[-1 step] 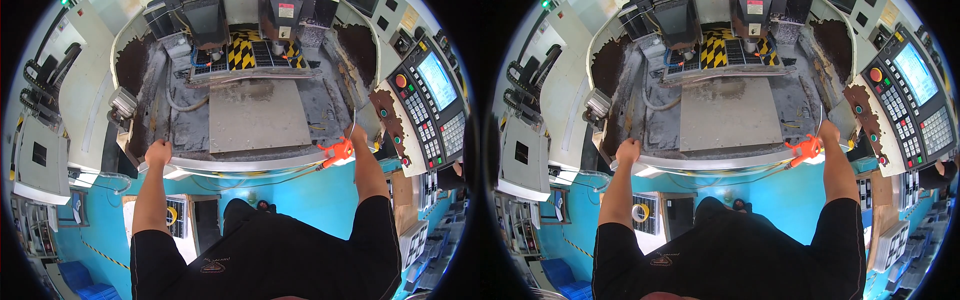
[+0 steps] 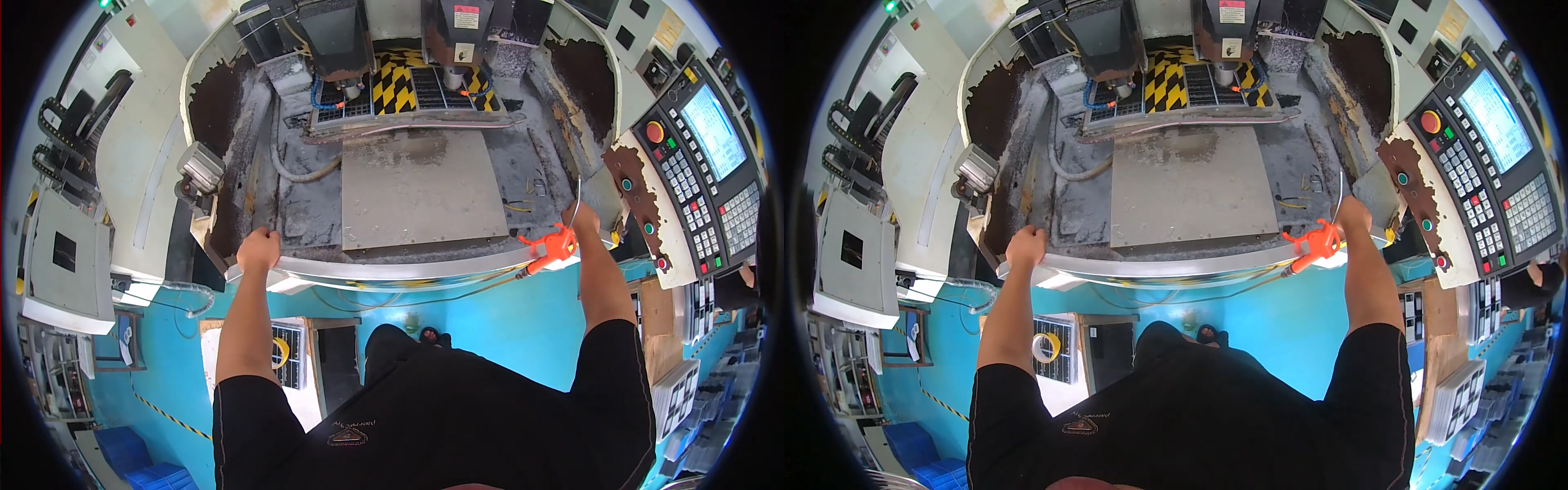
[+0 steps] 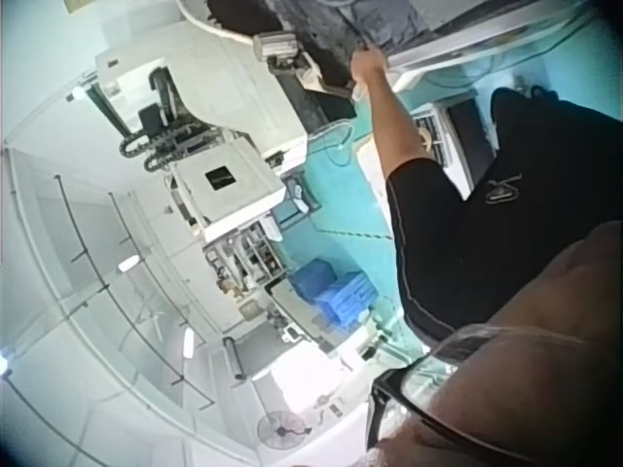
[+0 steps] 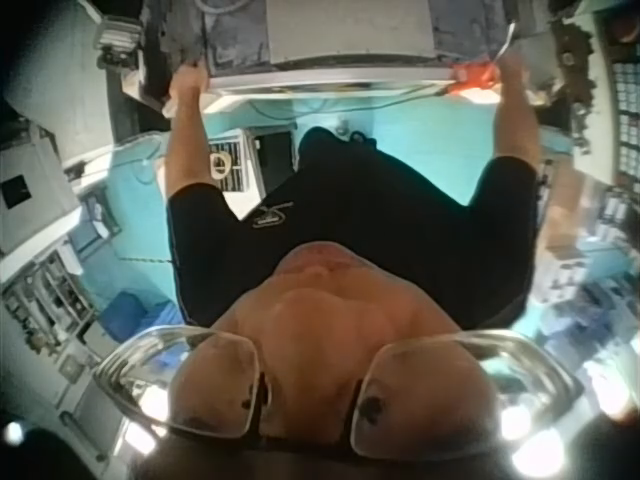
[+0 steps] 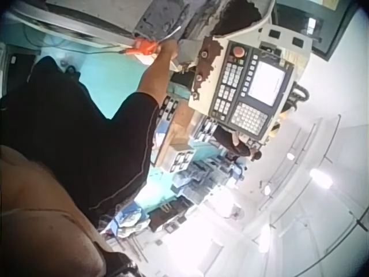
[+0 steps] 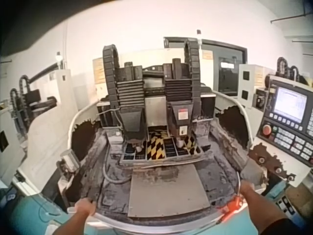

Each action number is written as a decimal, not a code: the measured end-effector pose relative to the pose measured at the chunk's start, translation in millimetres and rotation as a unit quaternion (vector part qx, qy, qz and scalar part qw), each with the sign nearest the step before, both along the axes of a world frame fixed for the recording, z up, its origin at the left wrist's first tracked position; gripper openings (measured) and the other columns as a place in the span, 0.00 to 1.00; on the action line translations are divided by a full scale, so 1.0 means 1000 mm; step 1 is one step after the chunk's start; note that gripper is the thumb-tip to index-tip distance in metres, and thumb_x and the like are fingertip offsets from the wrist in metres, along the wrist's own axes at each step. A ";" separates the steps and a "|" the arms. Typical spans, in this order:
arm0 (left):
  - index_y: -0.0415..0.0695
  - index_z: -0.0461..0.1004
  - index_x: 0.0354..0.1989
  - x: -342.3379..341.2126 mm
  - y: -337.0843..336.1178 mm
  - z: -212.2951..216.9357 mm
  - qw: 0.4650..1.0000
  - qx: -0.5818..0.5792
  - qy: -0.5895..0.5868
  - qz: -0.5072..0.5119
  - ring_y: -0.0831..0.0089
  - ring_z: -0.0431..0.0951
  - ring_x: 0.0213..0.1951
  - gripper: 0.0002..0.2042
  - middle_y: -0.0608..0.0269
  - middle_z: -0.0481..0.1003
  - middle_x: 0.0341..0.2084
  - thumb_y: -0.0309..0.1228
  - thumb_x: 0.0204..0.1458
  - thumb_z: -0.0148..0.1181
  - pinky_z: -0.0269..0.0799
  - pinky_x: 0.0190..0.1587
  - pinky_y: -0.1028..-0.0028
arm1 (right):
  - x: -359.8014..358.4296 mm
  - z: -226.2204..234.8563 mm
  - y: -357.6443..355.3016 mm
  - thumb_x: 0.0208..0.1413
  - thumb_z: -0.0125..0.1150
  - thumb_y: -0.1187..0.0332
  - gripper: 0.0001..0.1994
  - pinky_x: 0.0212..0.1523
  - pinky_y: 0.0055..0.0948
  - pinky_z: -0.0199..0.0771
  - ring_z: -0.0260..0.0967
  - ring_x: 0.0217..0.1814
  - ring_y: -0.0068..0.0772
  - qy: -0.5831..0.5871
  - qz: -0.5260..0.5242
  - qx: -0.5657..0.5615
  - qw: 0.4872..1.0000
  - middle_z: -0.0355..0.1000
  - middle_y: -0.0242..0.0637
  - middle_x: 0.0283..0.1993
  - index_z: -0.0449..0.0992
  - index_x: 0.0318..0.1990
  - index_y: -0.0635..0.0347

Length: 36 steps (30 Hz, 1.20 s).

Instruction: Operating an industrial CNC machine by inputting commands on a control panel and loading/unloading flat components.

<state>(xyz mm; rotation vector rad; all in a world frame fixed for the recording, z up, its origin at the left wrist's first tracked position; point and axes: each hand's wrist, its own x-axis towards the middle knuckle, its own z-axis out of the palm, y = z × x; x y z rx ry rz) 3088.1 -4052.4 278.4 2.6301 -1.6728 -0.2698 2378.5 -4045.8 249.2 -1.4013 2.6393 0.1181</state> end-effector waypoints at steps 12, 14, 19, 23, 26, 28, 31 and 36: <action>0.49 0.82 0.45 0.005 0.000 -0.006 1.000 -0.013 -0.001 -0.009 0.49 0.80 0.51 0.21 0.49 0.81 0.46 0.47 0.55 0.47 0.74 0.54 0.55 | 0.001 0.001 -0.001 0.54 0.63 0.58 0.19 0.58 0.48 0.76 0.75 0.58 0.56 0.002 -0.003 0.006 1.000 0.78 0.53 0.52 0.82 0.48 0.62; 0.49 0.82 0.45 0.005 -0.001 -0.007 1.000 -0.011 0.000 -0.008 0.49 0.80 0.51 0.22 0.49 0.81 0.46 0.47 0.55 0.47 0.74 0.54 0.55 | 0.000 0.000 -0.001 0.54 0.63 0.58 0.19 0.58 0.48 0.76 0.75 0.58 0.56 0.000 -0.008 0.010 1.000 0.78 0.53 0.53 0.82 0.48 0.62; 0.49 0.82 0.45 0.004 -0.001 -0.005 1.000 -0.010 -0.002 -0.006 0.49 0.80 0.51 0.22 0.49 0.81 0.46 0.47 0.55 0.47 0.74 0.54 0.55 | 0.000 0.000 -0.002 0.54 0.63 0.57 0.20 0.59 0.48 0.75 0.75 0.59 0.55 -0.001 -0.004 0.022 1.000 0.78 0.53 0.53 0.82 0.49 0.62; 0.49 0.82 0.45 0.001 -0.001 -0.003 1.000 -0.010 -0.003 -0.006 0.49 0.80 0.51 0.21 0.49 0.81 0.46 0.47 0.55 0.47 0.74 0.54 0.55 | -0.001 0.001 -0.001 0.55 0.63 0.56 0.21 0.59 0.48 0.75 0.75 0.59 0.55 -0.005 -0.009 0.017 1.000 0.78 0.53 0.53 0.81 0.49 0.62; 0.49 0.82 0.45 0.003 0.000 -0.004 1.000 -0.015 -0.001 -0.005 0.49 0.80 0.51 0.21 0.48 0.81 0.45 0.47 0.55 0.47 0.74 0.54 0.54 | -0.001 0.000 -0.002 0.55 0.63 0.56 0.21 0.59 0.48 0.75 0.75 0.59 0.56 -0.007 -0.007 0.018 1.000 0.78 0.53 0.53 0.81 0.49 0.62; 0.49 0.82 0.45 0.003 0.000 -0.004 1.000 -0.014 -0.001 -0.006 0.48 0.80 0.51 0.21 0.48 0.81 0.45 0.47 0.55 0.47 0.74 0.54 0.54 | -0.001 0.001 -0.001 0.55 0.63 0.56 0.21 0.59 0.48 0.75 0.75 0.59 0.56 -0.007 -0.002 0.020 1.000 0.78 0.53 0.53 0.81 0.50 0.62; 0.49 0.82 0.45 0.003 0.000 -0.004 1.000 -0.014 0.001 -0.007 0.48 0.80 0.51 0.21 0.48 0.81 0.45 0.47 0.55 0.47 0.74 0.54 0.54 | -0.002 0.000 -0.001 0.55 0.63 0.56 0.21 0.59 0.48 0.75 0.75 0.58 0.56 -0.012 -0.002 0.013 1.000 0.78 0.54 0.52 0.81 0.49 0.62; 0.48 0.81 0.45 0.001 0.000 -0.003 1.000 -0.014 -0.001 -0.007 0.48 0.80 0.51 0.21 0.49 0.81 0.45 0.47 0.55 0.48 0.74 0.53 0.54 | 0.000 0.002 0.000 0.55 0.62 0.57 0.20 0.58 0.48 0.76 0.75 0.57 0.57 -0.015 -0.004 0.008 1.000 0.78 0.54 0.52 0.82 0.48 0.63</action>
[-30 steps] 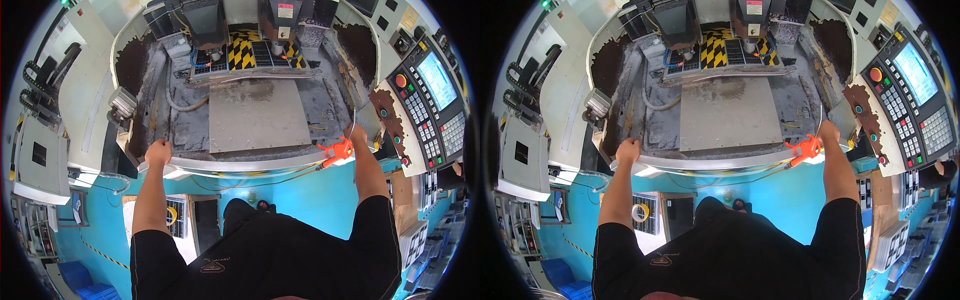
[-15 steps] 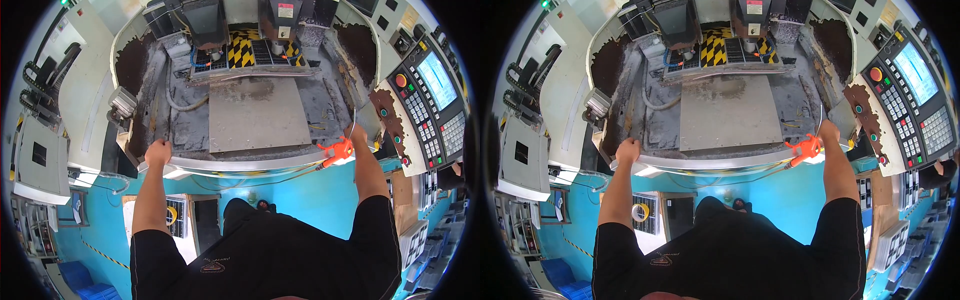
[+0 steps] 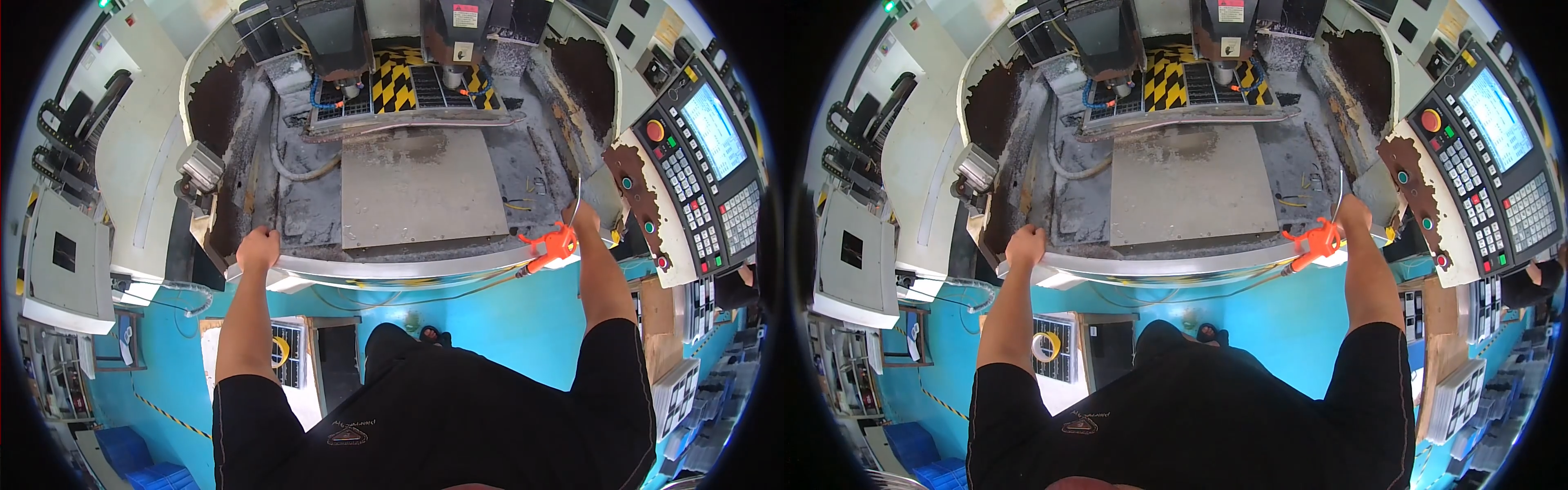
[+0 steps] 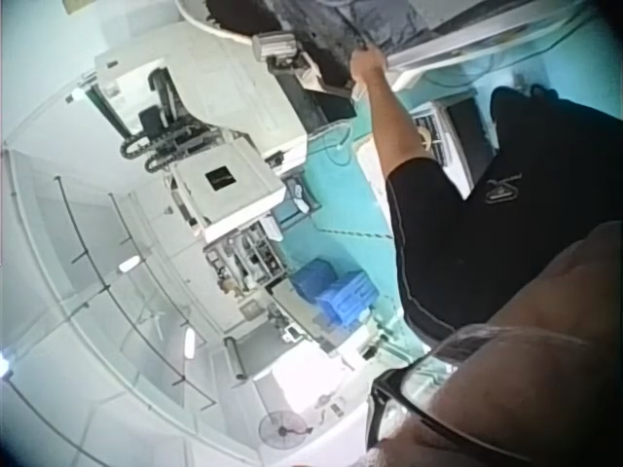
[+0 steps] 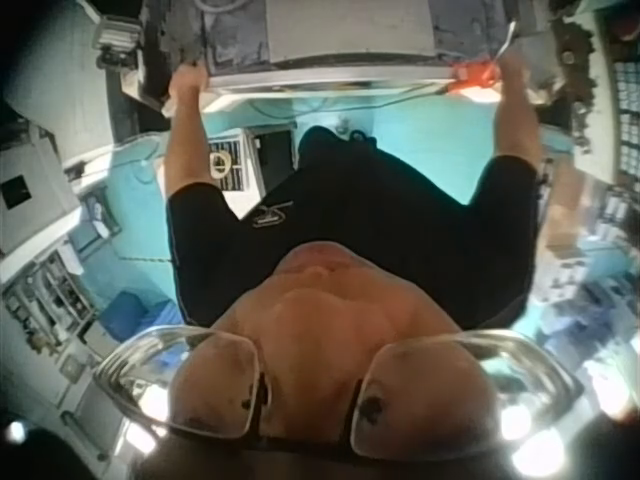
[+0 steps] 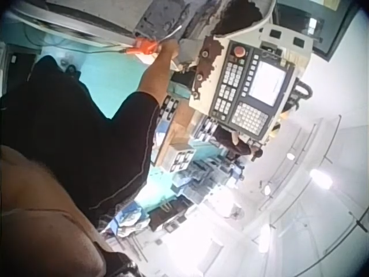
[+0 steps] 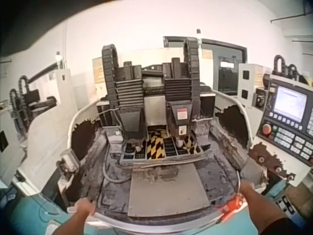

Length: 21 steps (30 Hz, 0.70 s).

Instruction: Operating an industrial CNC machine by inputting commands on a control panel and loading/unloading flat components.

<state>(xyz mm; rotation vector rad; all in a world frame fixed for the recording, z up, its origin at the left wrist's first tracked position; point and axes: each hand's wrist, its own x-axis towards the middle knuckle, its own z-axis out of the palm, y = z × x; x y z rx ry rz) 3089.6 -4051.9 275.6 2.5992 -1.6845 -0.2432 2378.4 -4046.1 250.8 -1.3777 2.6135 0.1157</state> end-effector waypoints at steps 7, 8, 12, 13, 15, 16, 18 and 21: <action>0.48 0.82 0.45 -0.001 0.000 0.001 1.000 -0.001 0.002 0.002 0.48 0.80 0.51 0.21 0.48 0.81 0.45 0.47 0.55 0.47 0.74 0.54 0.54 | 0.003 0.002 0.001 0.56 0.62 0.57 0.20 0.58 0.48 0.76 0.76 0.57 0.56 0.014 0.007 0.005 1.000 0.78 0.53 0.52 0.82 0.49 0.62; 0.48 0.82 0.44 -0.001 0.001 0.001 1.000 -0.002 0.004 0.005 0.48 0.80 0.51 0.21 0.48 0.81 0.45 0.47 0.55 0.47 0.74 0.54 0.54 | 0.003 0.003 0.000 0.56 0.62 0.56 0.20 0.58 0.48 0.76 0.76 0.58 0.56 0.012 0.008 0.005 1.000 0.78 0.53 0.52 0.82 0.49 0.62; 0.48 0.82 0.44 0.000 0.000 0.000 1.000 -0.001 0.002 0.001 0.48 0.80 0.51 0.21 0.48 0.81 0.45 0.47 0.55 0.47 0.74 0.54 0.54 | -0.001 -0.002 0.000 0.55 0.64 0.56 0.20 0.58 0.47 0.76 0.75 0.58 0.55 0.016 0.008 0.003 1.000 0.78 0.53 0.52 0.82 0.48 0.62; 0.48 0.82 0.44 0.000 0.000 0.000 1.000 -0.002 0.003 0.003 0.48 0.80 0.51 0.21 0.48 0.81 0.45 0.47 0.55 0.47 0.74 0.54 0.54 | -0.002 -0.002 -0.001 0.55 0.64 0.56 0.20 0.58 0.47 0.76 0.75 0.58 0.55 0.016 0.008 0.003 1.000 0.78 0.53 0.52 0.82 0.48 0.62; 0.48 0.82 0.44 -0.001 0.000 0.000 1.000 -0.002 0.004 0.006 0.48 0.80 0.51 0.21 0.48 0.81 0.45 0.46 0.54 0.47 0.74 0.54 0.54 | -0.003 -0.003 -0.001 0.55 0.64 0.56 0.20 0.58 0.47 0.76 0.75 0.58 0.55 0.012 0.013 0.009 1.000 0.78 0.53 0.52 0.82 0.48 0.62; 0.48 0.82 0.44 -0.001 0.000 0.001 1.000 -0.001 0.003 0.005 0.48 0.80 0.51 0.21 0.48 0.81 0.45 0.46 0.54 0.47 0.74 0.54 0.54 | -0.003 -0.003 -0.001 0.55 0.64 0.56 0.20 0.58 0.47 0.76 0.75 0.58 0.55 0.012 0.013 0.009 1.000 0.78 0.53 0.52 0.82 0.48 0.62; 0.48 0.82 0.44 -0.001 0.000 0.001 1.000 -0.001 0.002 0.005 0.48 0.80 0.51 0.21 0.48 0.81 0.45 0.46 0.54 0.47 0.74 0.54 0.54 | -0.003 -0.004 -0.001 0.55 0.64 0.56 0.20 0.58 0.47 0.76 0.75 0.58 0.55 0.013 0.008 0.005 1.000 0.78 0.53 0.52 0.82 0.48 0.62; 0.48 0.82 0.43 0.000 0.000 -0.001 1.000 -0.004 0.004 0.007 0.48 0.80 0.51 0.21 0.48 0.81 0.45 0.46 0.54 0.47 0.74 0.54 0.54 | -0.003 -0.003 -0.002 0.55 0.64 0.57 0.20 0.58 0.47 0.76 0.76 0.57 0.56 0.011 0.005 0.006 1.000 0.78 0.53 0.52 0.82 0.48 0.63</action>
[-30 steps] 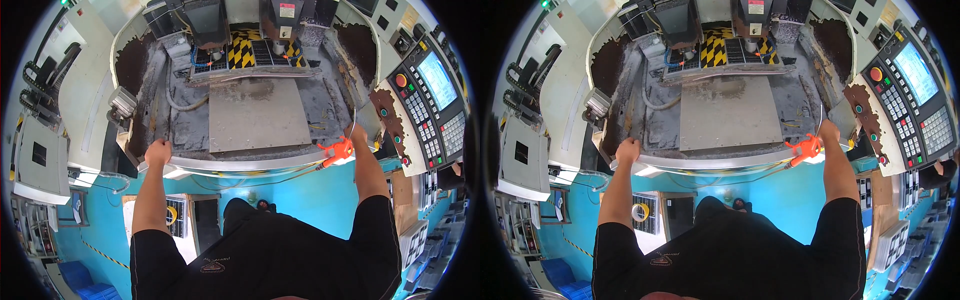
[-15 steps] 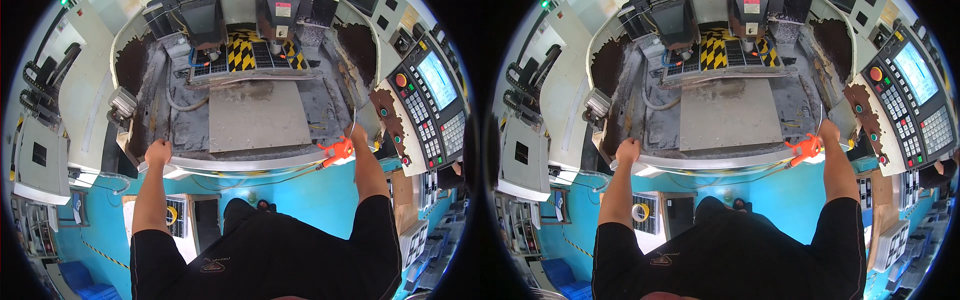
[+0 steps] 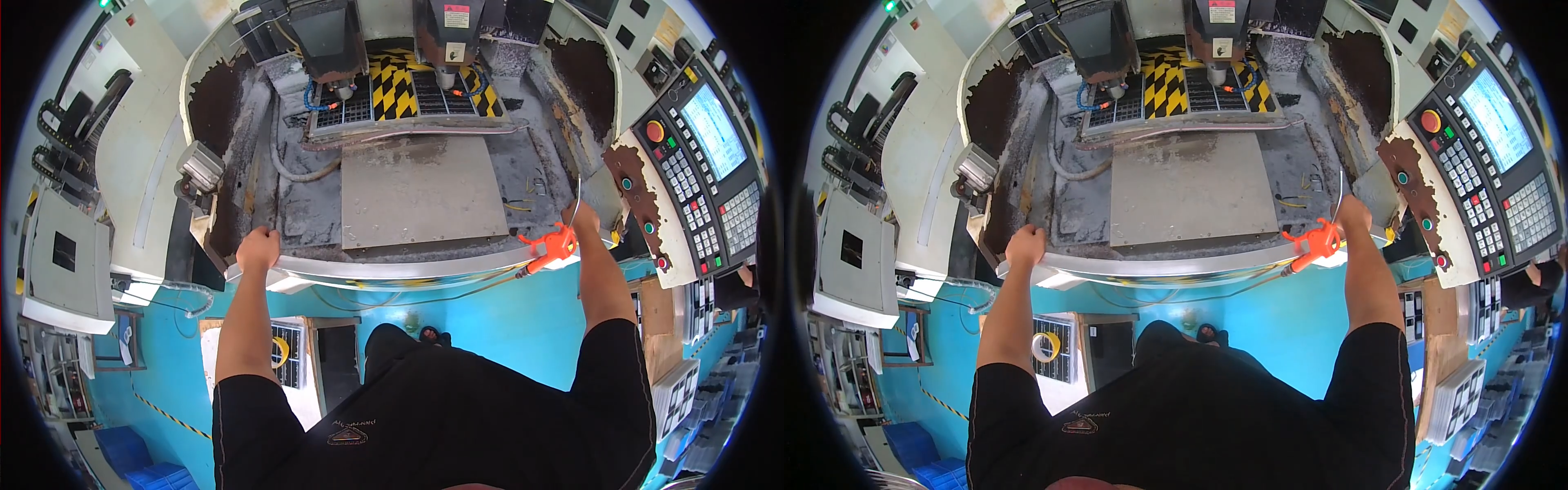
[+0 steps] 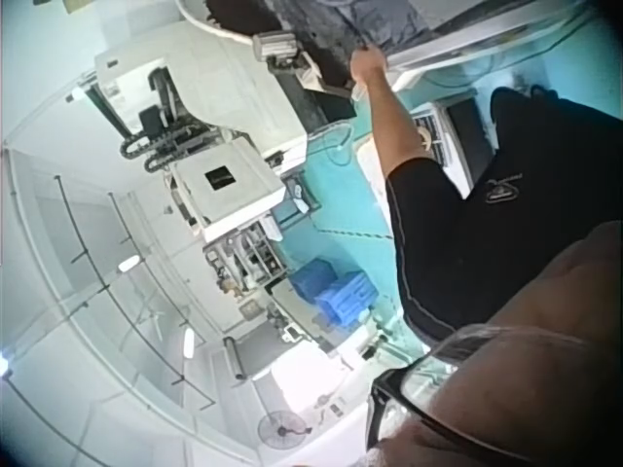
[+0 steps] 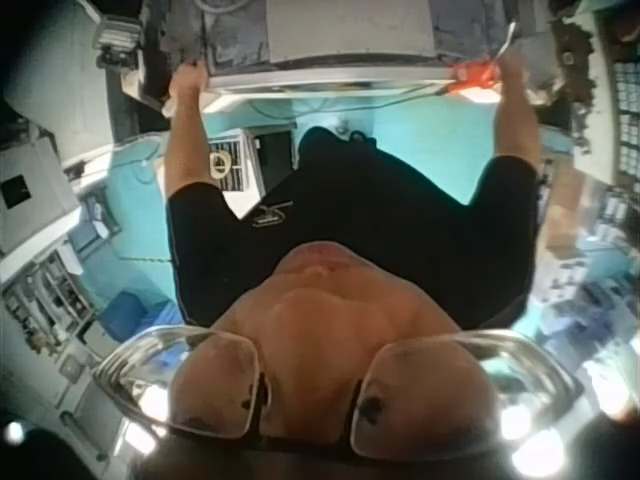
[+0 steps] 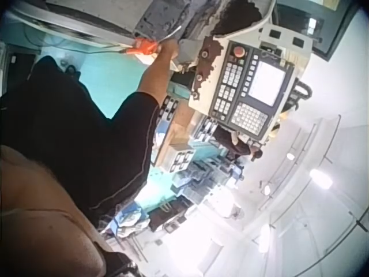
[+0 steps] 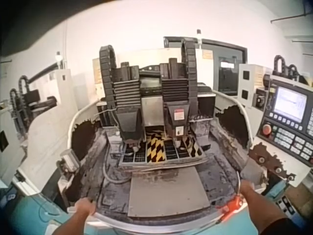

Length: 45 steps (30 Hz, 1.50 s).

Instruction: Operating an industrial CNC machine by inputting commands on a control panel and loading/unloading flat components.

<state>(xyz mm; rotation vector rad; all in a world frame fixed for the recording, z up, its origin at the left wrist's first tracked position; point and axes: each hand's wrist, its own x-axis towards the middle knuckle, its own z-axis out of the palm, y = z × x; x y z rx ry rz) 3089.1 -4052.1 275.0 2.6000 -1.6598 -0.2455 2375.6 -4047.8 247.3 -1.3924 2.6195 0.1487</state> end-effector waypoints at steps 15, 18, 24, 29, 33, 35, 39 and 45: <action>0.48 0.82 0.44 -0.001 0.000 0.002 1.000 0.008 -0.003 -0.003 0.49 0.80 0.51 0.21 0.50 0.81 0.45 0.47 0.55 0.47 0.74 0.53 0.55 | 0.005 0.004 0.003 0.54 0.64 0.57 0.19 0.57 0.47 0.76 0.76 0.57 0.56 0.005 -0.004 -0.009 1.000 0.79 0.53 0.51 0.82 0.47 0.63; 0.48 0.82 0.44 -0.002 0.001 0.003 1.000 0.008 -0.005 0.001 0.50 0.80 0.51 0.21 0.50 0.81 0.46 0.47 0.55 0.47 0.74 0.54 0.55 | 0.007 0.007 0.003 0.54 0.64 0.57 0.19 0.57 0.47 0.76 0.76 0.57 0.55 0.006 -0.002 -0.004 1.000 0.79 0.53 0.51 0.82 0.46 0.63; 0.48 0.81 0.44 0.000 0.000 0.001 1.000 0.012 -0.002 0.000 0.50 0.80 0.51 0.21 0.50 0.81 0.46 0.47 0.55 0.47 0.74 0.54 0.55 | 0.006 0.008 0.002 0.54 0.63 0.59 0.19 0.57 0.46 0.76 0.76 0.57 0.55 -0.002 -0.002 0.005 1.000 0.78 0.53 0.51 0.82 0.47 0.63; 0.48 0.81 0.45 -0.003 0.000 0.004 1.000 0.013 -0.003 0.000 0.50 0.80 0.51 0.21 0.49 0.81 0.46 0.47 0.56 0.47 0.74 0.54 0.55 | 0.003 0.004 0.002 0.54 0.63 0.58 0.19 0.57 0.47 0.76 0.76 0.57 0.56 0.001 -0.001 -0.002 1.000 0.78 0.54 0.51 0.82 0.48 0.63; 0.48 0.81 0.45 0.001 0.001 0.001 1.000 0.012 -0.006 -0.002 0.50 0.80 0.51 0.21 0.49 0.81 0.46 0.47 0.56 0.47 0.74 0.54 0.55 | 0.002 0.001 0.001 0.54 0.63 0.58 0.19 0.57 0.48 0.76 0.76 0.57 0.56 0.003 0.002 -0.007 1.000 0.78 0.54 0.51 0.82 0.47 0.63; 0.48 0.81 0.45 0.002 0.000 0.000 1.000 0.009 0.000 -0.004 0.50 0.80 0.52 0.21 0.49 0.81 0.46 0.47 0.56 0.47 0.74 0.54 0.55 | -0.001 -0.001 0.001 0.53 0.59 0.58 0.19 0.58 0.48 0.76 0.76 0.57 0.57 0.010 0.006 0.003 1.000 0.78 0.53 0.52 0.82 0.49 0.57; 0.48 0.81 0.45 0.000 0.000 0.000 1.000 0.010 -0.005 -0.008 0.49 0.80 0.52 0.21 0.49 0.81 0.46 0.47 0.56 0.47 0.74 0.54 0.55 | -0.002 -0.001 0.002 0.53 0.55 0.57 0.20 0.59 0.48 0.75 0.75 0.57 0.57 0.012 0.007 0.008 1.000 0.79 0.51 0.52 0.83 0.49 0.52; 0.48 0.82 0.44 0.003 -0.001 -0.003 1.000 0.006 -0.009 -0.007 0.49 0.80 0.50 0.21 0.49 0.81 0.45 0.47 0.55 0.47 0.74 0.53 0.55 | 0.002 0.002 0.001 0.55 0.62 0.58 0.20 0.57 0.47 0.76 0.75 0.57 0.56 0.003 0.000 0.000 1.000 0.78 0.54 0.52 0.82 0.48 0.63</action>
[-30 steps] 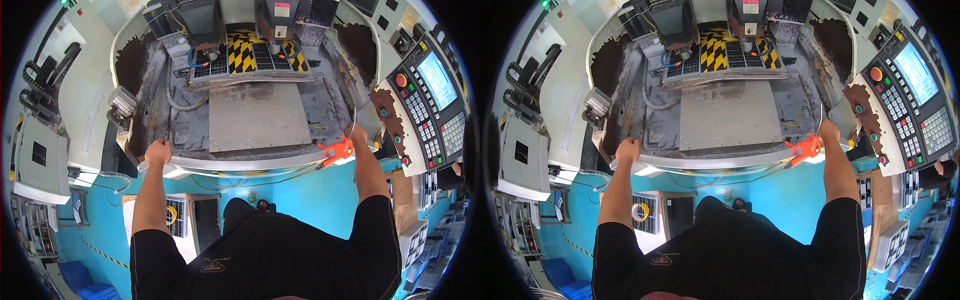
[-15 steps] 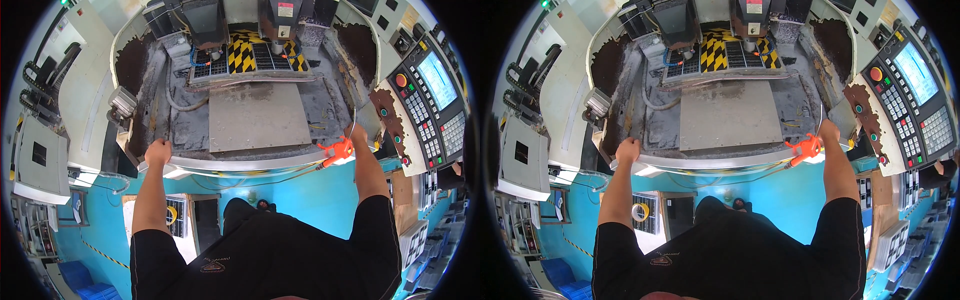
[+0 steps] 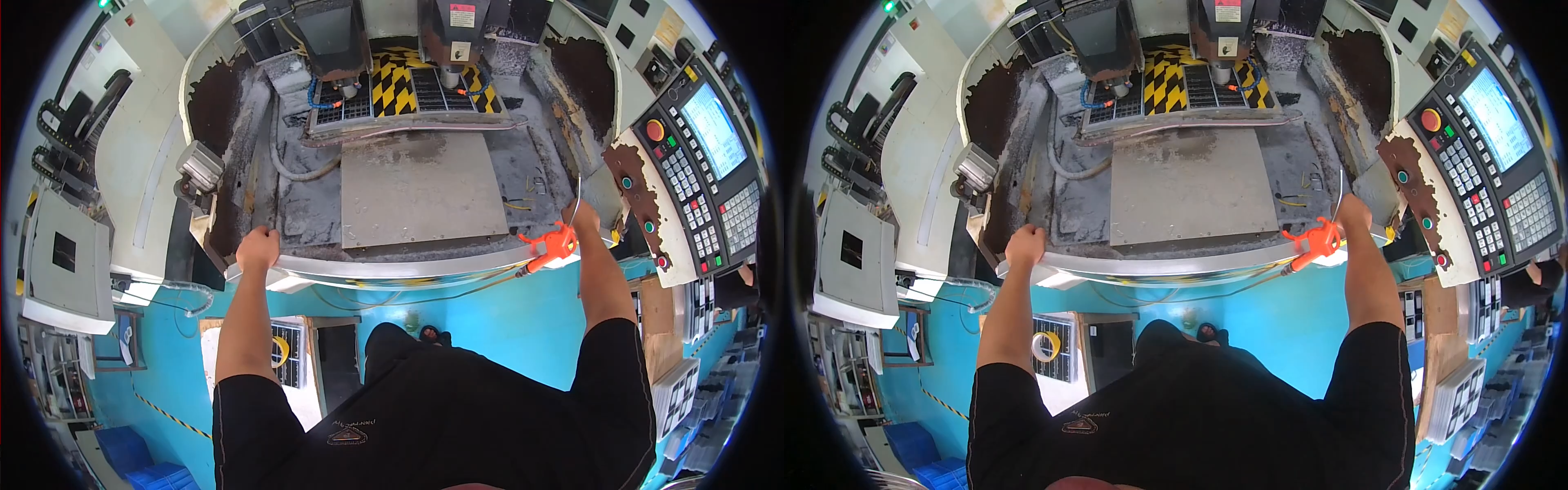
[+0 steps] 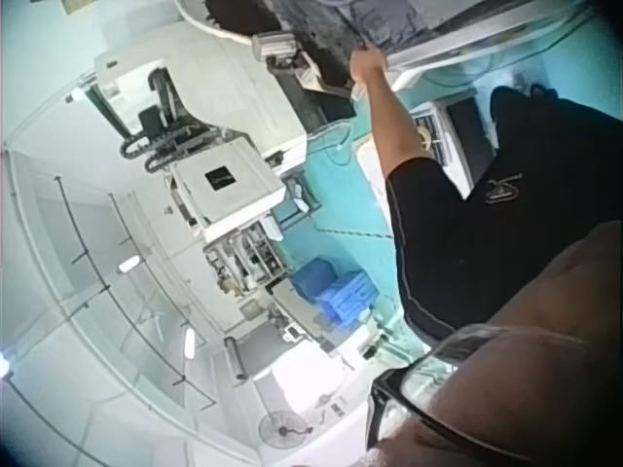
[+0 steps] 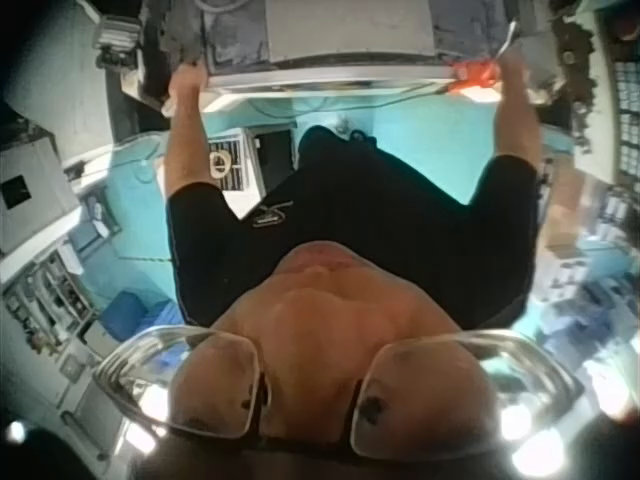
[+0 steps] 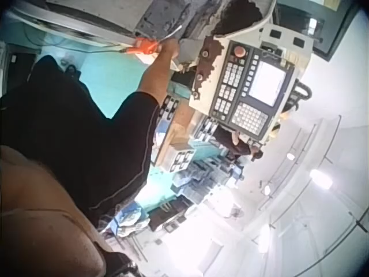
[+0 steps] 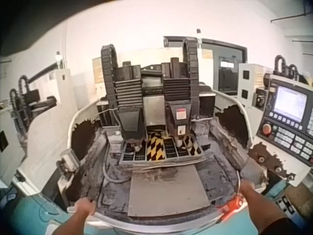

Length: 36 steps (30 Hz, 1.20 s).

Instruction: Operating an industrial CNC machine by inputting commands on a control panel and loading/unloading flat components.

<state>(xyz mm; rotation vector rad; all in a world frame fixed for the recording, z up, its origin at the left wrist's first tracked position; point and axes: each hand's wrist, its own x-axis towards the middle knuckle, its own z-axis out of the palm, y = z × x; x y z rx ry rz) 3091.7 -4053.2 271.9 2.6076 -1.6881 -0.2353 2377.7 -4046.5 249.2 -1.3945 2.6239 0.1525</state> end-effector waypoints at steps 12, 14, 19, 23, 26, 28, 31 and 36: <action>0.48 0.82 0.44 -0.002 0.001 0.003 1.000 -0.004 0.002 0.002 0.48 0.80 0.51 0.21 0.48 0.81 0.45 0.47 0.55 0.47 0.74 0.54 0.55 | 0.001 0.001 -0.001 0.56 0.62 0.57 0.20 0.57 0.48 0.76 0.75 0.58 0.56 -0.002 -0.006 0.004 1.000 0.78 0.53 0.53 0.81 0.49 0.62; 0.48 0.82 0.44 -0.004 0.000 0.004 1.000 -0.002 0.002 0.003 0.49 0.80 0.51 0.21 0.48 0.81 0.45 0.47 0.55 0.47 0.74 0.54 0.55 | -0.002 -0.001 0.000 0.56 0.62 0.57 0.20 0.57 0.48 0.76 0.75 0.58 0.56 0.000 -0.005 0.006 1.000 0.78 0.53 0.53 0.81 0.49 0.62; 0.48 0.81 0.44 -0.001 0.001 0.001 1.000 0.000 0.002 0.003 0.48 0.80 0.51 0.21 0.48 0.81 0.46 0.47 0.55 0.46 0.74 0.54 0.55 | 0.003 0.002 0.001 0.56 0.63 0.55 0.20 0.58 0.47 0.76 0.75 0.58 0.56 0.002 0.001 0.004 1.000 0.78 0.53 0.52 0.81 0.49 0.62; 0.48 0.81 0.45 -0.002 0.000 0.002 1.000 0.003 0.001 0.002 0.48 0.80 0.51 0.21 0.48 0.81 0.46 0.47 0.55 0.46 0.74 0.54 0.55 | 0.001 0.002 0.002 0.57 0.63 0.55 0.21 0.58 0.47 0.76 0.75 0.58 0.55 0.004 0.003 0.002 1.000 0.78 0.53 0.52 0.81 0.49 0.62; 0.48 0.81 0.45 -0.003 0.001 0.003 1.000 -0.001 0.004 0.002 0.48 0.80 0.51 0.21 0.48 0.81 0.46 0.47 0.55 0.46 0.74 0.54 0.55 | 0.003 0.004 0.001 0.57 0.63 0.55 0.20 0.58 0.47 0.76 0.75 0.58 0.55 0.003 -0.001 0.008 1.000 0.78 0.52 0.53 0.81 0.49 0.62; 0.49 0.81 0.45 -0.003 0.002 0.004 1.000 -0.001 0.004 0.002 0.48 0.80 0.51 0.21 0.48 0.81 0.46 0.47 0.55 0.46 0.74 0.54 0.55 | 0.005 0.006 0.001 0.56 0.63 0.56 0.20 0.58 0.47 0.76 0.75 0.58 0.55 0.003 -0.004 0.013 1.000 0.78 0.52 0.53 0.81 0.49 0.62; 0.49 0.82 0.45 -0.003 0.002 0.004 1.000 -0.001 0.004 0.003 0.48 0.80 0.51 0.21 0.48 0.81 0.46 0.47 0.55 0.46 0.74 0.54 0.55 | 0.006 0.007 0.002 0.56 0.63 0.57 0.20 0.58 0.47 0.76 0.75 0.58 0.55 0.002 -0.005 0.002 1.000 0.78 0.52 0.53 0.81 0.49 0.62; 0.49 0.82 0.45 -0.003 0.001 0.004 1.000 0.003 0.005 0.004 0.48 0.80 0.51 0.21 0.49 0.81 0.46 0.47 0.55 0.47 0.74 0.54 0.55 | 0.005 0.006 0.002 0.56 0.62 0.58 0.20 0.58 0.47 0.76 0.76 0.58 0.54 0.001 -0.002 0.002 1.000 0.78 0.53 0.52 0.81 0.49 0.62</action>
